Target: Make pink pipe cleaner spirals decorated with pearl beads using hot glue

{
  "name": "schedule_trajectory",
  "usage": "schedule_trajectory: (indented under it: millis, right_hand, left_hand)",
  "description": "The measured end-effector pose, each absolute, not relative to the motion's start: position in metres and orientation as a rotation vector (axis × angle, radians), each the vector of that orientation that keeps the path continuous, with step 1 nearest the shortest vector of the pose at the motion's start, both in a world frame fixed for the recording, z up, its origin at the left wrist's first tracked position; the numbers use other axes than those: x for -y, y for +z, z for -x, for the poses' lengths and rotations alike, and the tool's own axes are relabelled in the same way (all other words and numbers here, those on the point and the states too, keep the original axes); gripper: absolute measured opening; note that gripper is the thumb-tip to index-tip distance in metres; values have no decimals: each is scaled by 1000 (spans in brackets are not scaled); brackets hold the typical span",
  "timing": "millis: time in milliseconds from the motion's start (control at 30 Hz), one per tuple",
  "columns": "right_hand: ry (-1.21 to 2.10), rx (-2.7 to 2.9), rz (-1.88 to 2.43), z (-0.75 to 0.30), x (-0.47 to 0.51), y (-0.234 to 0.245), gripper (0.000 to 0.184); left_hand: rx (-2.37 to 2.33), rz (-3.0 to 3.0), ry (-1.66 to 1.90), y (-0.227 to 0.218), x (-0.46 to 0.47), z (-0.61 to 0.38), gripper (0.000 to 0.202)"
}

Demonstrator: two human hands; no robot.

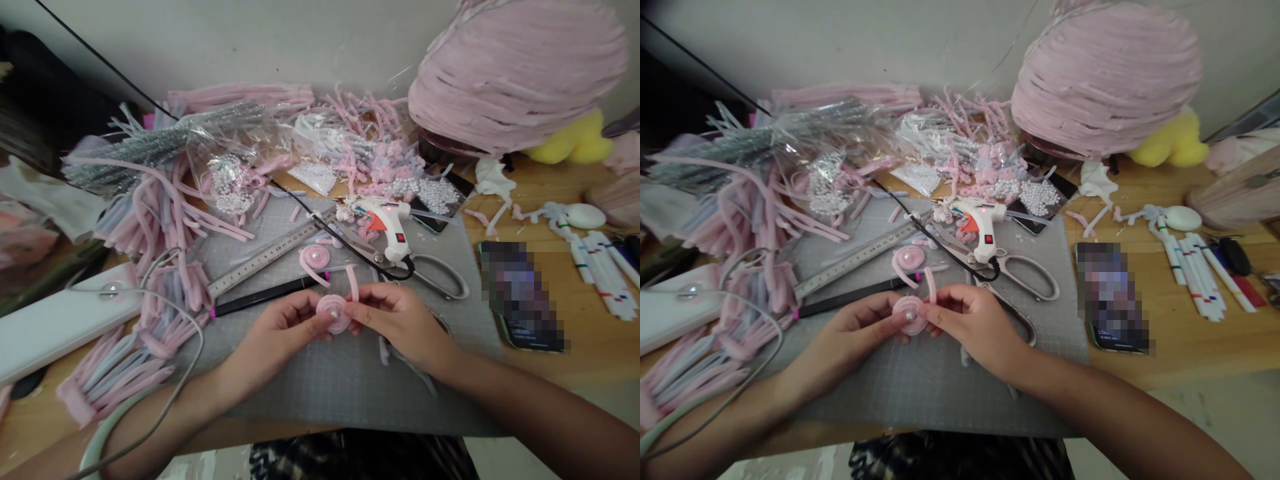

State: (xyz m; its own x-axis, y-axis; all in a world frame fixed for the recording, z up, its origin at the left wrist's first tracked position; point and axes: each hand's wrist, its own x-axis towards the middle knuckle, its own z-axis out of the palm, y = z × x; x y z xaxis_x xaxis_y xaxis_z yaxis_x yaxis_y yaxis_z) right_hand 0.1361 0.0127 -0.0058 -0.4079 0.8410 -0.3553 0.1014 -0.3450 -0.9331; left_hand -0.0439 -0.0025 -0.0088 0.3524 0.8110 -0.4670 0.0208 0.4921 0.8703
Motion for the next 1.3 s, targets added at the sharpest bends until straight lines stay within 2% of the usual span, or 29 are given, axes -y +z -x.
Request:
schedule_trajectory:
  millis: [433,600,733,900,967,1067,1300]
  right_hand:
    - [1854,1196,1268,-136,-14,-7,18]
    - [1845,1128,1205,-139,-12,-3,24]
    - [1834,1221,1203,-140,-12,-4,20]
    - [1795,1409,1271,-142,-14,-9,25]
    - [1706,1591,1333,-146,-14,-7,31]
    - [1405,1931,1446,-159,-12,9,33]
    - [660,2298,1867,-199,-5,54,18]
  left_hand:
    - [-1031,-829,649,-6,1,44,14]
    - [-1000,-802,717,-7,1,44,16]
    - [-959,-842,762,-10,3,44,19]
    - [-1083,-933,705,-9,1,45,29]
    - [-1124,-991,628,-9,0,46,33]
    - [-1151,-1087,529,-11,-1,48,34]
    - [-1298,-1351,439,-9,0,52,29]
